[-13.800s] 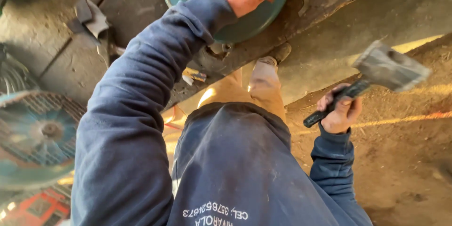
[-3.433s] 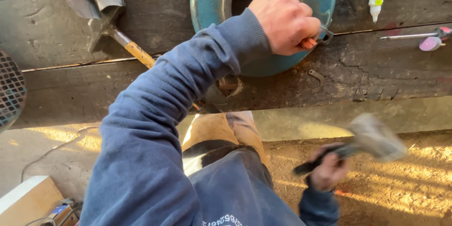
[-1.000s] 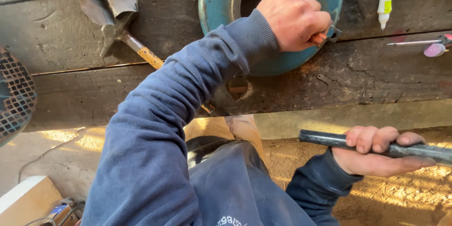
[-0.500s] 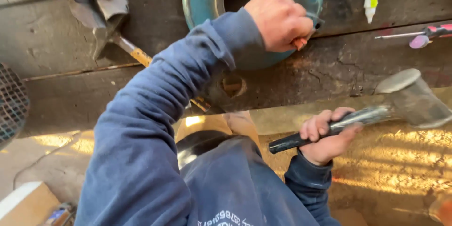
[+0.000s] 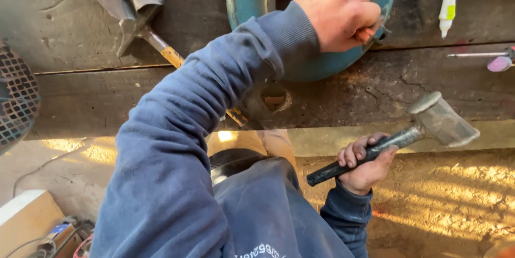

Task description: The person uses a hammer to repeatedly strike a metal chisel placed against a teal-colored metal object on a wooden workbench. The person adjusts the chisel and the object's position multiple times while continuing to hammer.

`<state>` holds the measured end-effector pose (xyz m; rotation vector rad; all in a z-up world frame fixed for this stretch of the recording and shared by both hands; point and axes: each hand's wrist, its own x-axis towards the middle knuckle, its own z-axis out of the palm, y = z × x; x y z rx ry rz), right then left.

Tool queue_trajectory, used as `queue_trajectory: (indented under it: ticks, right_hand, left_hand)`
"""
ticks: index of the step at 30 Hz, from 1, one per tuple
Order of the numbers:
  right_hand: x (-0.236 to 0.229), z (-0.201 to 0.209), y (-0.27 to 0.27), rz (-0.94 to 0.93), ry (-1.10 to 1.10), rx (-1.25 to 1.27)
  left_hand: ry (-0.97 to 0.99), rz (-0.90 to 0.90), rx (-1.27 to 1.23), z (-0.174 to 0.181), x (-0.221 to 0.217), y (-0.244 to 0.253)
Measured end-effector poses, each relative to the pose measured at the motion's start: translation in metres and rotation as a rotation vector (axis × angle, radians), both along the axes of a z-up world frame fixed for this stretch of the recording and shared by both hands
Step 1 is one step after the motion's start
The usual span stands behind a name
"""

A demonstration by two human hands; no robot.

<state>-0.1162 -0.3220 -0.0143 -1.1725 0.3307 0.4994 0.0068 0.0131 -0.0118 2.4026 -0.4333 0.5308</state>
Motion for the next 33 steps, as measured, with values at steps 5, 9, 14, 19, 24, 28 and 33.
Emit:
queue_trajectory:
  ticks: [5, 9, 14, 19, 24, 28, 33]
  right_hand:
    - [0.003, -0.003, -0.005, -0.008, -0.007, -0.027]
    - [0.002, -0.007, -0.014, -0.006, -0.006, -0.053]
    - [0.002, -0.012, -0.016, -0.017, 0.009, -0.056]
    - [0.001, -0.011, -0.013, -0.008, 0.011, -0.065]
    - [0.001, -0.013, -0.013, -0.005, 0.014, -0.068]
    - [0.004, -0.015, -0.018, -0.008, 0.026, -0.044]
    - [0.019, -0.011, -0.034, -0.011, -0.075, -0.090]
  left_hand:
    - [-0.020, -0.007, 0.022, -0.007, 0.003, 0.001]
    - [-0.003, -0.004, 0.025, -0.008, 0.003, -0.002]
    - [0.027, -0.015, 0.006, -0.011, 0.003, -0.001]
    - [0.023, -0.014, 0.002, -0.012, 0.003, 0.001]
    - [0.003, -0.024, -0.015, -0.012, 0.004, 0.002]
    - [0.000, -0.018, -0.016, -0.008, 0.004, 0.003]
    - [0.040, -0.004, -0.011, -0.006, 0.005, 0.000]
